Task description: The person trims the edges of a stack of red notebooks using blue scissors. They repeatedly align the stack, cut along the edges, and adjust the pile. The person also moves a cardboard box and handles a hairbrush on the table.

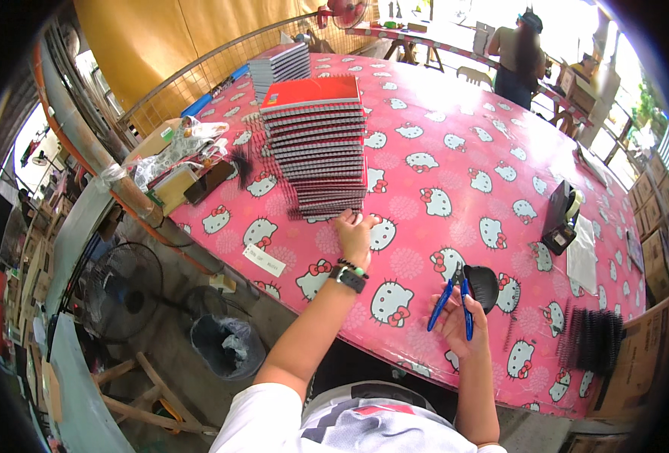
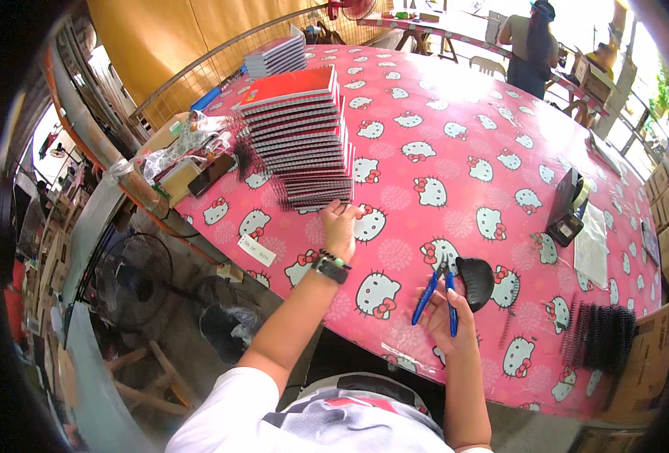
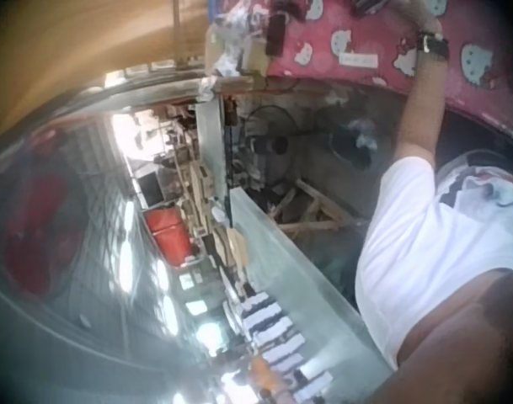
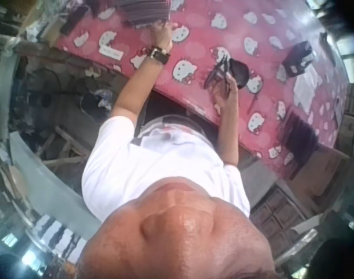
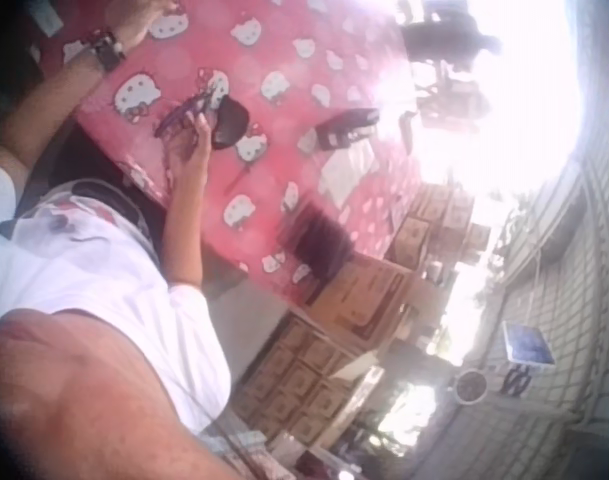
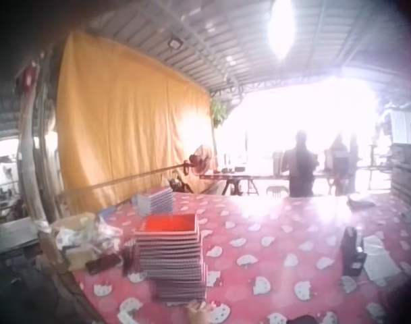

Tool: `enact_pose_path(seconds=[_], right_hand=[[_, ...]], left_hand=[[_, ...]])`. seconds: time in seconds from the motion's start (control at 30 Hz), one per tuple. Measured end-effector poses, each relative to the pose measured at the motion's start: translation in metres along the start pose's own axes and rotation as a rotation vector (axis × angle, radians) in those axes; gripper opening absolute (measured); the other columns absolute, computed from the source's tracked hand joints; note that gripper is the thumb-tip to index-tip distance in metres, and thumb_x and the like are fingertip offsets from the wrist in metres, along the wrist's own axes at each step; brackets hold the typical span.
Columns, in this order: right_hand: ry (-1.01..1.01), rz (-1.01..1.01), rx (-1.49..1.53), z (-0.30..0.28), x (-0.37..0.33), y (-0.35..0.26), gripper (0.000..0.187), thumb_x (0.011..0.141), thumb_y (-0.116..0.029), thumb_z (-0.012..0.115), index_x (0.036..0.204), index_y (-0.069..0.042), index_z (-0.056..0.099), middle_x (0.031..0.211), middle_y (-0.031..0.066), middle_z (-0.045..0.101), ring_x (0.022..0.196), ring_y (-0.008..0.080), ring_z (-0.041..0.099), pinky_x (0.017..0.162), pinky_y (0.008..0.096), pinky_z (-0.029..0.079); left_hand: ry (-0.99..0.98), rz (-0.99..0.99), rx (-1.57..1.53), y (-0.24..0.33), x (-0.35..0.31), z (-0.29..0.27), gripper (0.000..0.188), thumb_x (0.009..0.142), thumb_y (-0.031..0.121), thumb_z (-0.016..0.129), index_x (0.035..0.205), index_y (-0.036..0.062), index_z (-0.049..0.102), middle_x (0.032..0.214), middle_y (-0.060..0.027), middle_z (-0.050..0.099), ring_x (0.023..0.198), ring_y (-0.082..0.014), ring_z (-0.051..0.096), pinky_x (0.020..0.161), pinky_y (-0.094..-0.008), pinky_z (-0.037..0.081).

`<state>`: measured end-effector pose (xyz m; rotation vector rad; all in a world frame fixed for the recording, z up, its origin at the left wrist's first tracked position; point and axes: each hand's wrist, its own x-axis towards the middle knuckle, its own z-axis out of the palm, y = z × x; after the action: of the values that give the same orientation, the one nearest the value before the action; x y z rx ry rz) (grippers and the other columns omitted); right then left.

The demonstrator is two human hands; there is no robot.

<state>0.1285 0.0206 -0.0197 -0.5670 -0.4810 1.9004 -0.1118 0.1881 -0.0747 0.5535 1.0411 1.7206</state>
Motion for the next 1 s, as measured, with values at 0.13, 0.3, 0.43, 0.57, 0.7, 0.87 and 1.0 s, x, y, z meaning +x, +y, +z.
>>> enact_pose_path(seconds=[0.13, 0.3, 0.43, 0.57, 0.7, 0.87, 1.0], right_hand=[[0.01, -0.019, -0.061, -0.004, 0.001, -0.002, 0.049, 0.086, -0.03, 0.056, 0.122, 0.002, 0.049, 0.111, 0.0205, 0.061, 0.102, 0.0304, 0.061, 0.09, 0.0453, 0.049], [0.015, -0.06, -0.153, 0.006, 0.007, -0.014, 0.047, 0.083, -0.023, 0.059, 0.122, 0.001, 0.049, 0.105, 0.015, 0.062, 0.098, 0.0252, 0.062, 0.087, 0.0419, 0.051], [0.131, -0.263, -0.841, 0.051, 0.041, -0.025, 0.039, 0.076, -0.016, 0.07, 0.11, -0.001, 0.057, 0.086, 0.0013, 0.059, 0.073, 0.0121, 0.055, 0.067, 0.0284, 0.047], [0.148, -0.557, -1.377, 0.105, 0.082, -0.033, 0.029, 0.075, -0.02, 0.071, 0.094, -0.001, 0.06, 0.077, 0.0067, 0.059, 0.066, 0.0163, 0.055, 0.063, 0.0281, 0.045], [0.053, -0.984, -1.615, 0.182, 0.126, -0.024, 0.033, 0.07, -0.019, 0.071, 0.096, -0.003, 0.059, 0.085, 0.0149, 0.06, 0.076, 0.0286, 0.06, 0.068, 0.0356, 0.048], [0.128, -1.074, -1.801, 0.226, 0.173, -0.012, 0.044, 0.069, -0.024, 0.07, 0.106, -0.004, 0.059, 0.102, 0.0141, 0.06, 0.102, 0.0307, 0.057, 0.084, 0.0443, 0.045], [0.173, -1.052, -1.864, 0.231, 0.183, -0.005, 0.047, 0.068, -0.027, 0.07, 0.107, -0.004, 0.058, 0.104, 0.0134, 0.06, 0.105, 0.0303, 0.056, 0.087, 0.0456, 0.044]], left_hand=[[0.189, 0.134, 0.001, -0.003, 0.006, 0.047, 0.071, 0.065, -0.005, 0.068, 0.123, -0.0052, 0.029, 0.113, -0.0159, 0.04, 0.102, -0.0226, 0.042, 0.087, -0.0314, 0.04], [0.156, 0.116, 0.088, 0.007, -0.005, 0.077, 0.082, 0.067, -0.001, 0.068, 0.134, -0.0061, 0.021, 0.142, -0.0274, 0.015, 0.137, -0.0385, 0.024, 0.108, -0.0381, 0.03], [-0.122, -0.017, 0.305, 0.031, -0.016, 0.037, 0.063, 0.071, 0.004, 0.068, 0.127, -0.0028, 0.04, 0.121, -0.0215, 0.046, 0.114, -0.0263, 0.05, 0.091, -0.0314, 0.044], [-0.101, 0.795, 0.387, 0.119, -0.048, 0.004, 0.031, 0.076, 0.009, 0.069, 0.103, 0.0013, 0.057, 0.097, -0.0075, 0.058, 0.084, -0.0147, 0.054, 0.07, -0.0263, 0.046], [0.128, 1.219, 0.755, 0.249, -0.039, 0.006, 0.043, 0.073, 0.023, 0.075, 0.103, -0.0001, 0.054, 0.097, -0.01, 0.056, 0.095, -0.0255, 0.052, 0.087, -0.0371, 0.043], [-0.101, 0.951, 1.578, 0.305, -0.018, 0.022, 0.046, 0.069, 0.034, 0.076, 0.096, -0.0001, 0.062, 0.093, -0.0183, 0.063, 0.092, -0.0328, 0.06, 0.082, -0.041, 0.048], [-0.207, 0.95, 1.809, 0.311, -0.007, 0.037, 0.037, 0.068, 0.034, 0.076, 0.083, 0.0005, 0.067, 0.078, -0.0188, 0.065, 0.079, -0.0352, 0.064, 0.072, -0.0437, 0.052]])
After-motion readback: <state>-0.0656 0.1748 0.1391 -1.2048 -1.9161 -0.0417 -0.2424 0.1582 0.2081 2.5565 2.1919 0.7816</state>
